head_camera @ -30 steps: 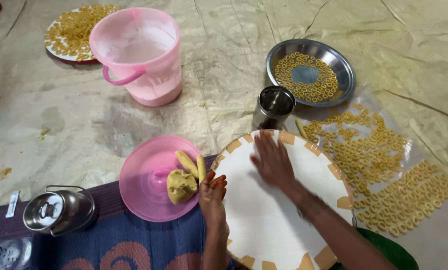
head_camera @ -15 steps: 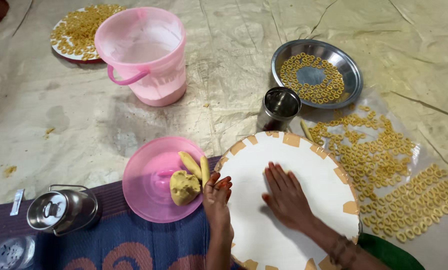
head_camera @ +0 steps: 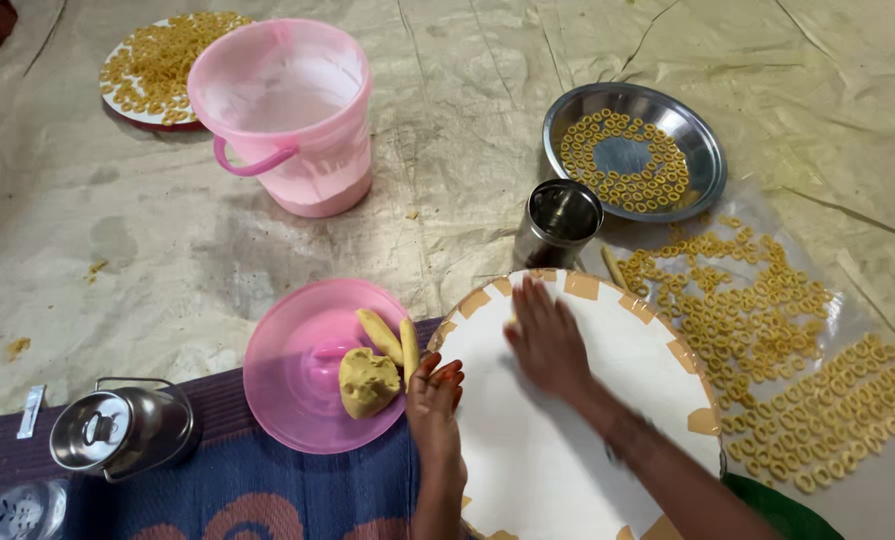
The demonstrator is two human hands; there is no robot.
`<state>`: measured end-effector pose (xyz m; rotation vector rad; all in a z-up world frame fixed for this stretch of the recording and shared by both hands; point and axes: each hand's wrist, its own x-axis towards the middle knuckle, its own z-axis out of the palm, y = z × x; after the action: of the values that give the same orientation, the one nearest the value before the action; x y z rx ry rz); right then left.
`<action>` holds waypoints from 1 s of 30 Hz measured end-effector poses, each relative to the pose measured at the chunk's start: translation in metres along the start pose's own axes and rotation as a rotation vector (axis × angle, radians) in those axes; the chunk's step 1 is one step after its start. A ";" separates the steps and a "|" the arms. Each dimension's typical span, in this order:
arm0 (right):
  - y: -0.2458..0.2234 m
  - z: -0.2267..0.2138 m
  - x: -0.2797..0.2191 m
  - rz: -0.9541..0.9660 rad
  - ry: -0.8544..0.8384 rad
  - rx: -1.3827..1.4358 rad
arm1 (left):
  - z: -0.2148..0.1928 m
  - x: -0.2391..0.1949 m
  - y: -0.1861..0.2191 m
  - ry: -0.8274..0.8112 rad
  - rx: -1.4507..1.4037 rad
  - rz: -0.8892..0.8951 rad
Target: The person rolls small pieces of dough into thin strips on a flat board, then joins the ends to form small rings. The rings are placed on a nearby plastic sheet and in a metal bowl.
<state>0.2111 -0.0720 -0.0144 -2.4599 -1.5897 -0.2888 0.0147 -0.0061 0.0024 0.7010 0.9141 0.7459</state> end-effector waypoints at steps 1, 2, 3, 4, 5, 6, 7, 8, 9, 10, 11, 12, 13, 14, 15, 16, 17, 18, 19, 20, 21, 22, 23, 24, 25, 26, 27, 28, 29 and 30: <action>-0.012 -0.008 -0.024 -0.026 -0.004 -0.008 | 0.001 -0.001 -0.002 -0.007 -0.003 -0.001; -0.023 -0.017 -0.046 -0.052 -0.007 -0.014 | 0.002 -0.001 -0.003 -0.010 -0.016 -0.008; -0.031 -0.025 -0.063 -0.050 -0.045 0.035 | 0.003 0.000 -0.005 -0.012 -0.029 -0.015; -0.038 -0.032 -0.077 -0.049 -0.084 0.084 | 0.003 -0.001 -0.007 -0.014 -0.043 -0.022; -0.041 -0.035 -0.084 -0.048 -0.123 0.133 | 0.003 -0.002 -0.009 -0.016 -0.030 -0.035; -0.042 -0.035 -0.081 -0.064 -0.090 0.112 | 0.004 -0.002 -0.011 -0.020 -0.017 -0.044; -0.039 -0.033 -0.071 -0.081 -0.056 0.091 | 0.004 -0.002 -0.013 -0.023 -0.004 -0.054; -0.036 -0.030 -0.060 -0.097 -0.021 0.069 | 0.005 -0.001 -0.014 -0.022 0.002 -0.041; -0.032 -0.024 -0.044 -0.124 0.024 0.043 | 0.006 -0.001 -0.015 -0.022 0.007 -0.029; -0.027 -0.015 -0.025 -0.149 0.067 0.018 | 0.005 -0.001 -0.017 -0.021 0.014 -0.019; -0.020 -0.006 0.001 -0.080 0.005 0.036 | 0.005 -0.002 -0.018 -0.018 0.019 -0.027; -0.014 0.001 0.027 -0.013 -0.054 0.055 | 0.005 0.000 -0.017 -0.015 0.023 -0.031; -0.009 0.007 0.046 0.018 -0.015 0.060 | 0.005 0.001 -0.016 -0.013 0.027 -0.036; -0.007 0.012 0.061 0.049 0.023 0.066 | 0.004 0.001 -0.016 -0.013 0.020 -0.032; -0.007 0.016 0.069 0.080 0.060 0.072 | 0.004 0.002 -0.015 -0.012 0.013 -0.029; -0.010 0.017 0.070 0.107 0.054 0.070 | 0.003 0.003 -0.015 -0.012 0.007 -0.027; -0.015 0.016 0.065 0.134 0.048 0.069 | 0.003 0.004 -0.014 -0.007 -0.002 -0.030; -0.021 0.014 0.056 0.162 0.039 0.066 | 0.003 0.005 -0.014 -0.001 -0.011 -0.036; -0.029 0.009 0.041 0.157 -0.018 0.024 | 0.002 0.005 -0.014 0.005 -0.019 -0.042; -0.039 0.003 0.021 0.151 -0.074 -0.018 | 0.002 0.005 -0.013 -0.002 -0.024 -0.024; -0.048 -0.007 -0.005 0.089 -0.037 0.000 | 0.002 0.006 -0.012 -0.010 -0.028 -0.007; -0.056 -0.019 -0.031 0.023 0.002 0.019 | 0.001 0.007 -0.010 -0.015 -0.033 0.014; -0.063 -0.030 -0.051 -0.006 -0.036 0.014 | 0.001 0.008 -0.009 -0.007 -0.040 0.022; -0.068 -0.039 -0.067 -0.032 -0.077 0.008 | 0.000 0.008 -0.008 -0.001 -0.045 0.025; -0.070 -0.046 -0.078 -0.031 -0.110 0.038 | 0.000 0.007 -0.008 0.006 -0.050 0.029; -0.070 -0.051 -0.088 -0.029 -0.143 0.068 | -0.001 0.006 -0.008 0.011 -0.047 0.028; -0.071 -0.054 -0.091 -0.027 -0.176 0.098 | -0.001 0.005 -0.008 0.017 -0.045 0.027; -0.069 -0.053 -0.086 -0.043 -0.165 0.101 | -0.001 0.005 -0.006 0.021 -0.042 0.032; -0.066 -0.049 -0.075 -0.058 -0.154 0.104 | -0.001 0.004 -0.004 0.021 -0.051 0.029; -0.062 -0.043 -0.061 -0.074 -0.143 0.107 | 0.000 0.004 -0.003 0.019 -0.060 0.026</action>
<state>0.1277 -0.1125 0.0141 -2.3919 -1.7067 -0.0377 0.0170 -0.0043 -0.0016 0.6549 0.8980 0.8015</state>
